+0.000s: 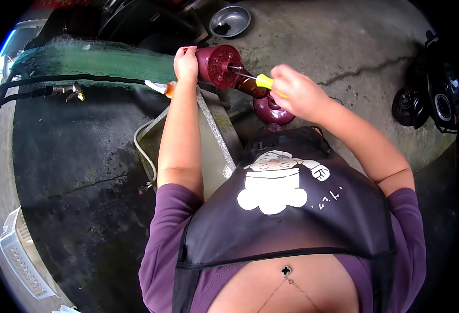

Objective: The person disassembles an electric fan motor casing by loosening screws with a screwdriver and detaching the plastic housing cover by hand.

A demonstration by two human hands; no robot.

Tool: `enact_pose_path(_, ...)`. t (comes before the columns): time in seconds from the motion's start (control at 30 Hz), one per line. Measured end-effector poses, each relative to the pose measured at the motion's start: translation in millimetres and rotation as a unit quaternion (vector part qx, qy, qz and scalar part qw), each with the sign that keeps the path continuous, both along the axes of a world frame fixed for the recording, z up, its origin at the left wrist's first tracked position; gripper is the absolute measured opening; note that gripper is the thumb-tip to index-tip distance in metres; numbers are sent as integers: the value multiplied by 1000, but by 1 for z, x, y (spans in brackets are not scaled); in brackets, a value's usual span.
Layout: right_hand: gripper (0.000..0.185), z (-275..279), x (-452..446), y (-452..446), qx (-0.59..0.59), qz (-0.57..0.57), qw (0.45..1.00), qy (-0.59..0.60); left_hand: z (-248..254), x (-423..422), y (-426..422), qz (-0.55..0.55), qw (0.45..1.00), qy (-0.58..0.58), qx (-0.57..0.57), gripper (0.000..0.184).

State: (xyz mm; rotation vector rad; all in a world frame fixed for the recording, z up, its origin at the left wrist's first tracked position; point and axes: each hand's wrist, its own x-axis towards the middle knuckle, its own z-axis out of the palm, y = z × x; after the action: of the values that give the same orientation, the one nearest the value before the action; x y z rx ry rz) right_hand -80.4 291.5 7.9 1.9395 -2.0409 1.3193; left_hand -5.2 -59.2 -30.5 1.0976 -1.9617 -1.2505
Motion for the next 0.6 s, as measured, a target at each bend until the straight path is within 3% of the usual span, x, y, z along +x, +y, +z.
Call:
enact_pose_path(0.03,9,15,-5,2,17,76,983,169,2,1,0,-7,1000,-15,4,20)
enact_pose_path(0.07,9,21,-9,5,16,77,983,167,2,4,0,-13,999,-33,9,23)
enact_pose_path(0.13,9,24,-18,6,62,142,935,320,-2,8,4,-10,1000,4,-14,27)
enact_pose_path(0.2,8,25,-26,4,42,136,934,327,-2,8,10,-5,998,55,-39,33)
enact_pose_path(0.27,10,26,-22,3,43,127,928,348,-9,35,32,181,958,223,21,38)
enact_pose_path(0.33,12,24,-18,2,34,121,929,348,-35,69,67,242,923,295,57,24)
enact_pose_path(0.4,15,23,-15,1,27,119,929,349,-39,91,146,74,952,270,126,18)
enact_pose_path(0.47,23,24,-8,1,31,125,932,339,-12,92,200,-103,897,197,383,15)
enact_pose_path(0.53,25,21,1,2,37,137,944,298,20,74,229,-192,784,207,553,20)
enact_pose_path(0.6,31,23,5,0,43,137,963,228,38,57,235,-142,763,205,597,24)
